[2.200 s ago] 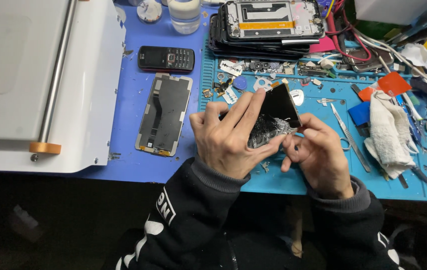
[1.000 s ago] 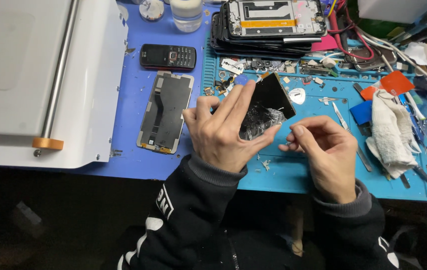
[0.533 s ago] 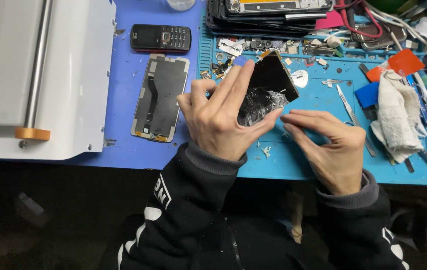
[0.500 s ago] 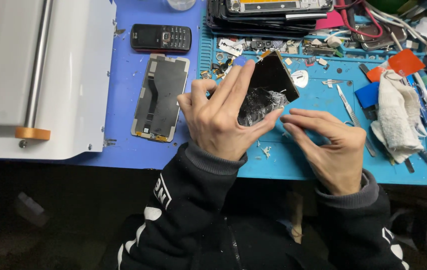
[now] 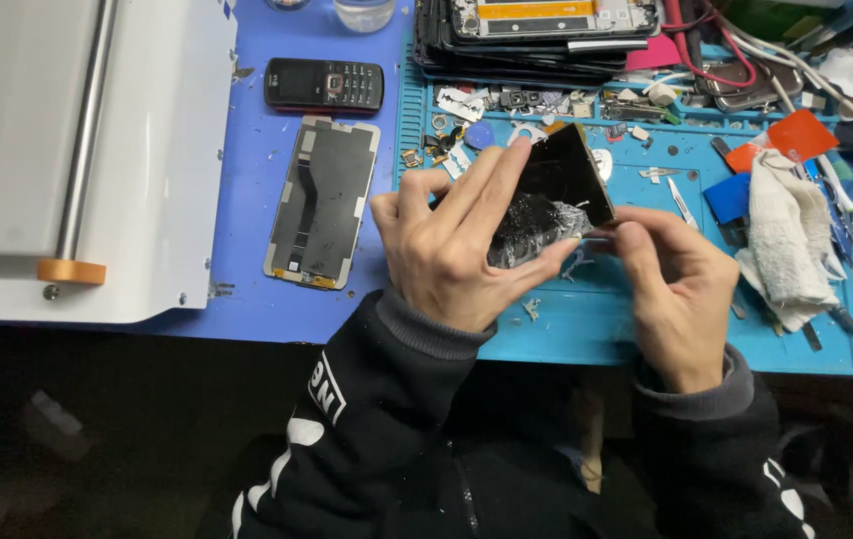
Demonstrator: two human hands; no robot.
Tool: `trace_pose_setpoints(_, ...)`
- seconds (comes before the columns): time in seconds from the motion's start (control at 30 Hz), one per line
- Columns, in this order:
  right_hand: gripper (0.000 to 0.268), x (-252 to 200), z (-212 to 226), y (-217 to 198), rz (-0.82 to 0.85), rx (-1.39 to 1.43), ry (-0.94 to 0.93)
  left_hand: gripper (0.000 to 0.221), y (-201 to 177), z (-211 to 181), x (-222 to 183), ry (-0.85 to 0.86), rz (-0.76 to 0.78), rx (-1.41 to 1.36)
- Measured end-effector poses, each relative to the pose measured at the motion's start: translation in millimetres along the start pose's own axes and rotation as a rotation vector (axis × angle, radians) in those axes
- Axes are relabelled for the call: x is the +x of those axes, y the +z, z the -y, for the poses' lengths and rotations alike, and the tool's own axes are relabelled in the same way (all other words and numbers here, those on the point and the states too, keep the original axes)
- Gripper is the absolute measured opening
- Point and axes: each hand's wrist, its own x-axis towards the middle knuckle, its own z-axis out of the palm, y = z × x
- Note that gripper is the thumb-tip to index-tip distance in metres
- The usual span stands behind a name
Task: Dismantling a smartphone for screen or component repair at a technician's workbench.
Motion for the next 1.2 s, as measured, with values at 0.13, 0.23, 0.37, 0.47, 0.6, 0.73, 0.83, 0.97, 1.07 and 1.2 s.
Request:
trace_pose_setpoints(0.13,0.013,5,-4,4,0.029,0.141,0.124,0.076,-1,1,0,0.039,0.025,-0.025)
trace_pose_setpoints(0.23,0.010,7,-13,6,-0.006,0.142,0.086,0.074,-1,0,1,0.031,0.030,-0.022)
trace_pose_setpoints(0.37,0.011,7,-11,6,-0.045,0.132,0.087,0.079,0,-1,1,0.033,0.046,-0.042)
trace_pose_setpoints(0.47,0.013,9,-8,6,-0.070,0.124,0.096,0.082,-2,-1,3,0.058,0.063,-0.048)
trace_pose_setpoints(0.6,0.010,17,-10,-1,-0.108,0.289,0.103,0.100,-8,-5,10,0.073,0.161,-0.151)
trace_pose_setpoints(0.73,0.011,25,-11,-13,-0.105,0.319,0.114,0.100,2,-2,7,0.048,0.148,-0.238)
trace_pose_setpoints(0.83,0.016,29,-11,-12,-0.056,0.349,0.090,0.083,3,-3,7,0.027,0.140,-0.170)
trace_pose_setpoints(0.97,0.020,30,-11,-2,-0.069,0.405,0.107,0.083,2,-4,5,0.008,0.107,-0.099)
trace_pose_setpoints(1.07,0.019,30,-20,4,-0.048,0.574,0.107,0.083,0,-4,6,-0.016,0.080,-0.115)
trace_pose_setpoints(1.2,0.016,29,-18,8,0.010,0.563,0.066,0.083,2,-4,5,-0.006,0.077,-0.109)
